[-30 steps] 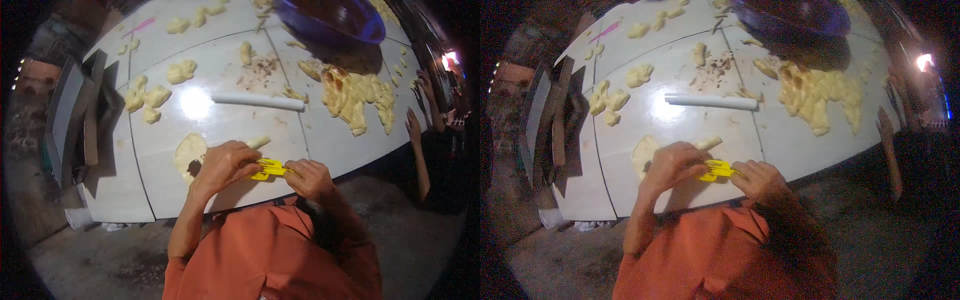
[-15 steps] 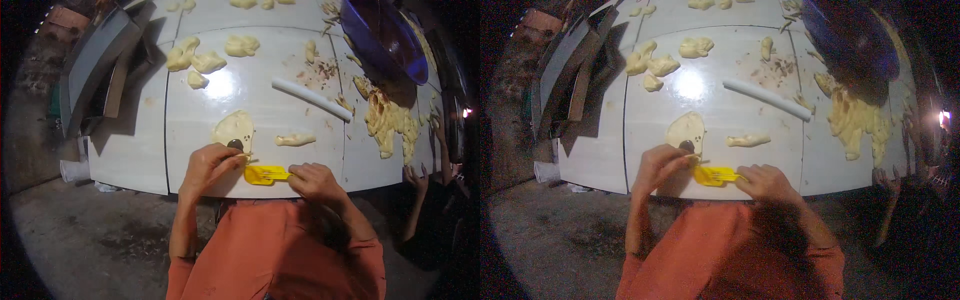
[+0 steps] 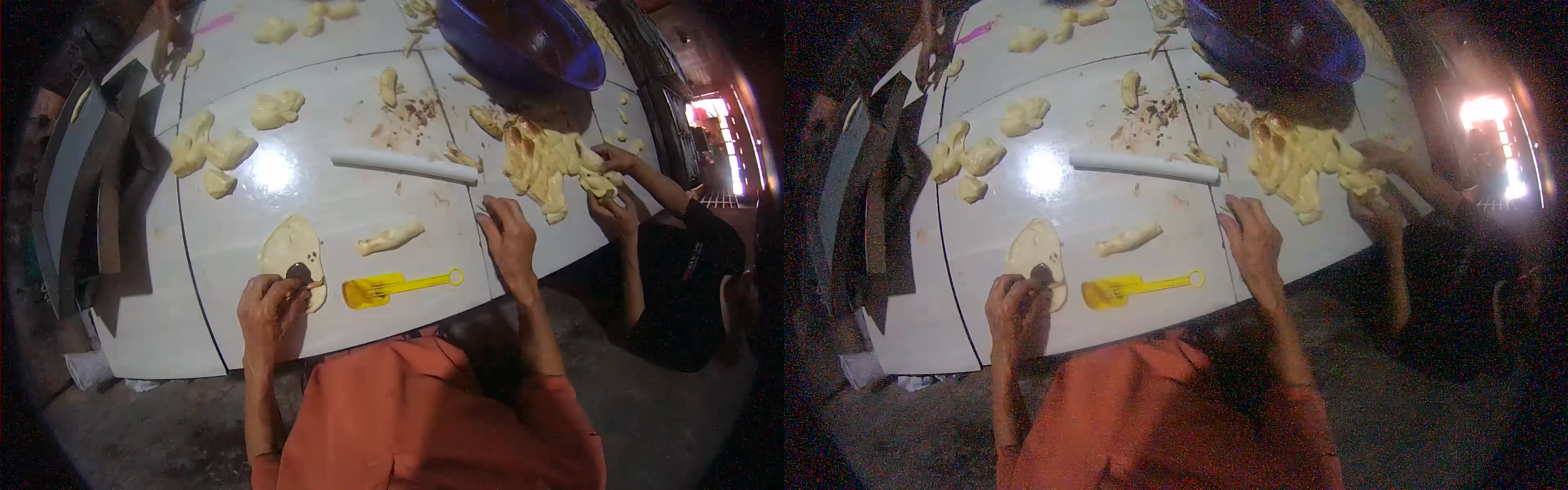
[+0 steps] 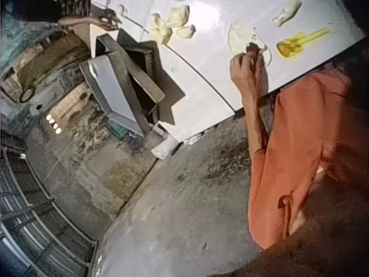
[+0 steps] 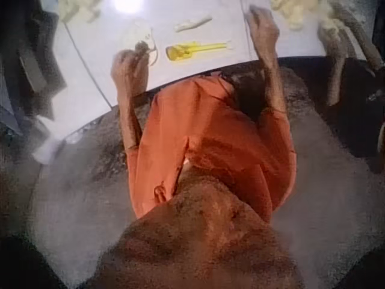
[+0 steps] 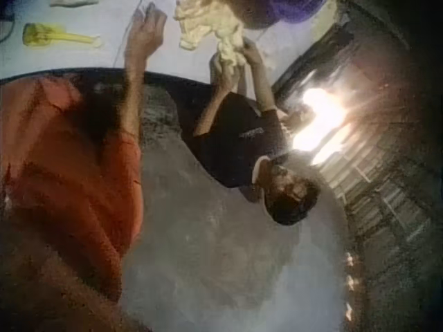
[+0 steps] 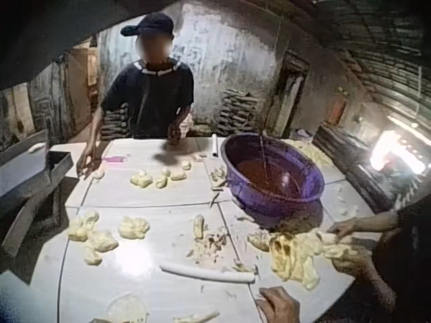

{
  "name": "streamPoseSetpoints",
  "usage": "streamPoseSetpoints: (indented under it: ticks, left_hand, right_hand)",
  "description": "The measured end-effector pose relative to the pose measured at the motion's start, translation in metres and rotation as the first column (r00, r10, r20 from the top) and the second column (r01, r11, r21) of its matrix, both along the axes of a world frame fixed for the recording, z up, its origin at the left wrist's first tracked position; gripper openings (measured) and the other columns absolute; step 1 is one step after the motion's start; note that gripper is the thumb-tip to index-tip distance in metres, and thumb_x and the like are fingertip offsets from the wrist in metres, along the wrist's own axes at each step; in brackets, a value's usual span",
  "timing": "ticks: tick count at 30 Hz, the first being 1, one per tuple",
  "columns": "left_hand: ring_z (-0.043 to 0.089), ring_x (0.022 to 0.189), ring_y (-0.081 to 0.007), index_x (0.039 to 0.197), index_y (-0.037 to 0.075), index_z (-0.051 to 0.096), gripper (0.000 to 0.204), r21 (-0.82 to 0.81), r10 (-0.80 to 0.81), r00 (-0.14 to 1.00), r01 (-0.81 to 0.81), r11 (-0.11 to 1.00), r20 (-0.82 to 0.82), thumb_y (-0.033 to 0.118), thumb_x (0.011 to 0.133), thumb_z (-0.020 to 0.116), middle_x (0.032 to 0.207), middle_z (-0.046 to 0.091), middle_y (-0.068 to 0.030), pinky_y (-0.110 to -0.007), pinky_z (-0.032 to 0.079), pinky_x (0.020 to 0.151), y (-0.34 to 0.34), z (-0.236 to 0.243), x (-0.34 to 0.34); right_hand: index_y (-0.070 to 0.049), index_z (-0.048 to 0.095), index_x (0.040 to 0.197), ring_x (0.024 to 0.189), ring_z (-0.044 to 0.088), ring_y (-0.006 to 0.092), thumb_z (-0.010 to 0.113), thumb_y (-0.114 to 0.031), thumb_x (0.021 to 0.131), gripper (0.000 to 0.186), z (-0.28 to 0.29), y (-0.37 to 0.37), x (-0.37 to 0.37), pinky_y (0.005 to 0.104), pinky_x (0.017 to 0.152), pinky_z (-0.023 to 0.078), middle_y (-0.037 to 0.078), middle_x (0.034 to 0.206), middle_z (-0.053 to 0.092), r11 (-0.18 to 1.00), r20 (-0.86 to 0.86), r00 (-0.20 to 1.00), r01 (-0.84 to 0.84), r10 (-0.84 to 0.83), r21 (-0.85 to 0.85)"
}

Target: The person flattens dough pieces using a rolling pin, applies a chocolate filling with a spatula, rolls the dough into cylinders, and places them onto a metal tray.

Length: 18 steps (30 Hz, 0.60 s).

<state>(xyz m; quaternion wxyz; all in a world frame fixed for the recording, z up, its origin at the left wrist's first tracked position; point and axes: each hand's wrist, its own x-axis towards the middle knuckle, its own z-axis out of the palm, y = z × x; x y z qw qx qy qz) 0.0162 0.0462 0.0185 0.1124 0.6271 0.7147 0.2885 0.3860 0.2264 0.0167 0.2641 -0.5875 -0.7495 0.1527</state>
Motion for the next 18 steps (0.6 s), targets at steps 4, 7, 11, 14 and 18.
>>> streamPoseSetpoints:
  ticks: [4,7,11,14,18]
  left_hand:
    - [0.065,0.083,-0.0270,0.096,0.011,0.076,0.029,-0.004,-0.045,0.999,0.045,0.999,0.001,0.014,0.070,0.089,0.090,0.067,-0.0068,-0.039,0.053,0.069,-0.002,0.003,-0.002]
    - [0.065,0.082,-0.0267,0.092,0.011,0.077,0.023,0.016,-0.013,1.000,0.013,1.000,-0.001,0.015,0.073,0.089,0.088,0.067,-0.0064,-0.039,0.053,0.069,-0.006,0.009,-0.002]
    - [0.067,0.083,-0.0265,0.094,0.010,0.077,0.018,0.064,0.018,0.997,-0.023,0.998,0.074,0.015,0.078,0.085,0.089,0.069,-0.0072,-0.039,0.053,0.070,-0.012,0.008,-0.010]
    - [0.067,0.084,-0.0263,0.095,0.010,0.078,0.018,0.065,0.028,0.996,-0.034,0.997,0.086,0.014,0.079,0.084,0.091,0.070,-0.0075,-0.039,0.054,0.072,-0.014,0.009,-0.012]
    - [0.068,0.087,-0.0250,0.096,0.011,0.078,0.019,0.037,0.061,0.994,-0.065,0.997,0.091,0.019,0.080,0.084,0.095,0.071,-0.0052,-0.038,0.053,0.074,-0.025,0.001,-0.011]
  right_hand:
    - [-0.009,0.074,0.109,0.085,0.070,0.0301,0.074,-0.016,0.092,0.018,-0.019,0.009,0.012,0.0377,0.073,0.056,0.009,0.100,0.069,0.987,0.151,0.982,-0.127,0.112,0.093]
    - [-0.006,0.074,0.106,0.083,0.071,0.0264,0.071,-0.016,0.095,0.015,-0.030,0.016,0.006,0.0374,0.070,0.056,0.008,0.092,0.070,0.988,0.114,0.990,-0.099,0.085,0.119]
    - [0.001,0.073,0.109,0.075,0.061,0.0110,0.068,-0.015,0.099,0.020,-0.025,0.017,0.009,0.0287,0.064,0.050,0.003,0.087,0.068,0.937,-0.441,0.874,0.041,-0.202,-0.348]
    - [0.001,0.073,0.109,0.072,0.055,0.0061,0.067,-0.015,0.099,0.020,0.029,-0.002,-0.033,0.0237,0.063,0.046,0.001,0.086,0.066,0.829,-0.481,0.827,-0.035,-0.289,-0.558]
    - [0.001,0.072,0.104,0.076,0.064,0.0139,0.068,-0.011,0.096,0.015,0.027,-0.028,-0.099,0.0270,0.066,0.050,0.007,0.091,0.071,0.861,-0.442,0.877,-0.363,0.187,-0.356]
